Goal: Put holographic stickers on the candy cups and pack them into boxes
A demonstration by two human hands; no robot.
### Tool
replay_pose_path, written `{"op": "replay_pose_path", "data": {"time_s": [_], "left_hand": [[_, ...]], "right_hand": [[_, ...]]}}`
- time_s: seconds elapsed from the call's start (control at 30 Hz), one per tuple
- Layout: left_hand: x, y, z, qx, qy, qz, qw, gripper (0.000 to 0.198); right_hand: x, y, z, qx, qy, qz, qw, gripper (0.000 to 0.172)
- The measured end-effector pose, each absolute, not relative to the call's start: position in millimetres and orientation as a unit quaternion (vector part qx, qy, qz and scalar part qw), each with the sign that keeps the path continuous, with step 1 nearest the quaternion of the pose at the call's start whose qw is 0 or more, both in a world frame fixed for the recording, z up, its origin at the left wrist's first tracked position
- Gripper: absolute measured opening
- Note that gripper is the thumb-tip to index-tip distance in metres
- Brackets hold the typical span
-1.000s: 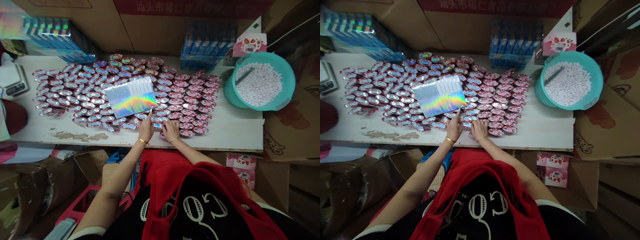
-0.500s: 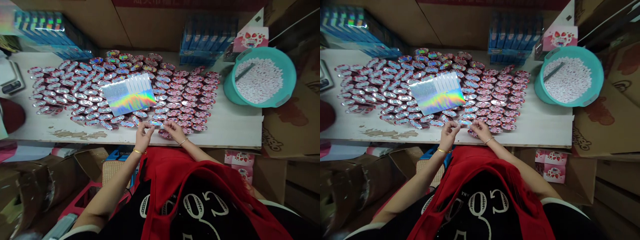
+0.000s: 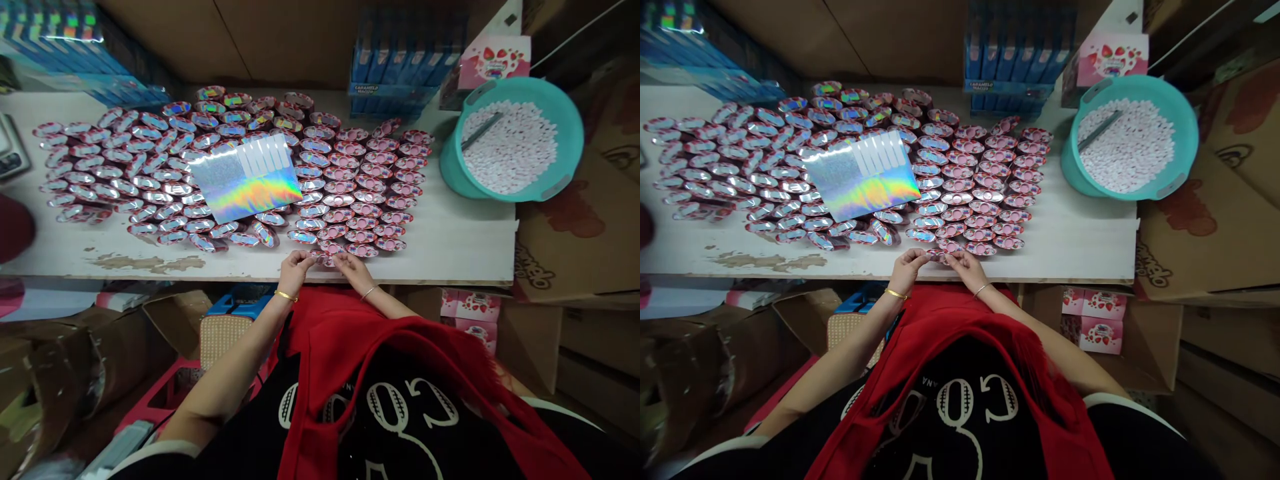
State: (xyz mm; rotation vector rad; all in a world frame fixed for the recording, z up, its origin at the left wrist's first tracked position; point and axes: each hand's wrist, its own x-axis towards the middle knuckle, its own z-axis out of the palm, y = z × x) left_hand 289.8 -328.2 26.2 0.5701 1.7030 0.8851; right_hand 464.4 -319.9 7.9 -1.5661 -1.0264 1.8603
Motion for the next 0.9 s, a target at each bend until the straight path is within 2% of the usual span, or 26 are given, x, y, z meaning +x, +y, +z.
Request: {"op": "replay_pose_path", "data": {"time_s": [0.33, 0.47, 0.6, 0.77, 0.83, 0.9], "left_hand": [[292.6, -328.1, 27.1, 0.224, 0.716, 0.380, 0.542, 0.022], [293.9, -328.6, 38.0, 0.235, 0.676, 0.388, 0.581, 0.021], [290.5, -323.4, 31.8, 0.233, 0.708, 0.377, 0.549, 0.022], [290.0, -318.3, 31.8, 0.234, 0.705, 0.367, 0.560, 0.024], [291.2, -318.9, 38.4, 0.244, 0.677, 0.361, 0.593, 0.024], [291.6, -319.7, 42.6, 0.256, 0.667, 0.356, 0.603, 0.022]], "right_hand": [[467.1, -322.4, 5.4, -0.570, -0.396, 0.658, 0.292, 0.042], [469.1, -322.0, 9.1, -0.531, -0.419, 0.689, 0.260, 0.042], [468.5, -322.8, 3.8, -0.524, -0.435, 0.687, 0.254, 0.046], [467.7, -320.7, 3.7, -0.540, -0.427, 0.670, 0.277, 0.037], [468.4, -319.6, 6.2, -0.523, -0.436, 0.683, 0.265, 0.040], [469.7, -319.3, 6.6, -0.503, -0.451, 0.695, 0.246, 0.034]]}}
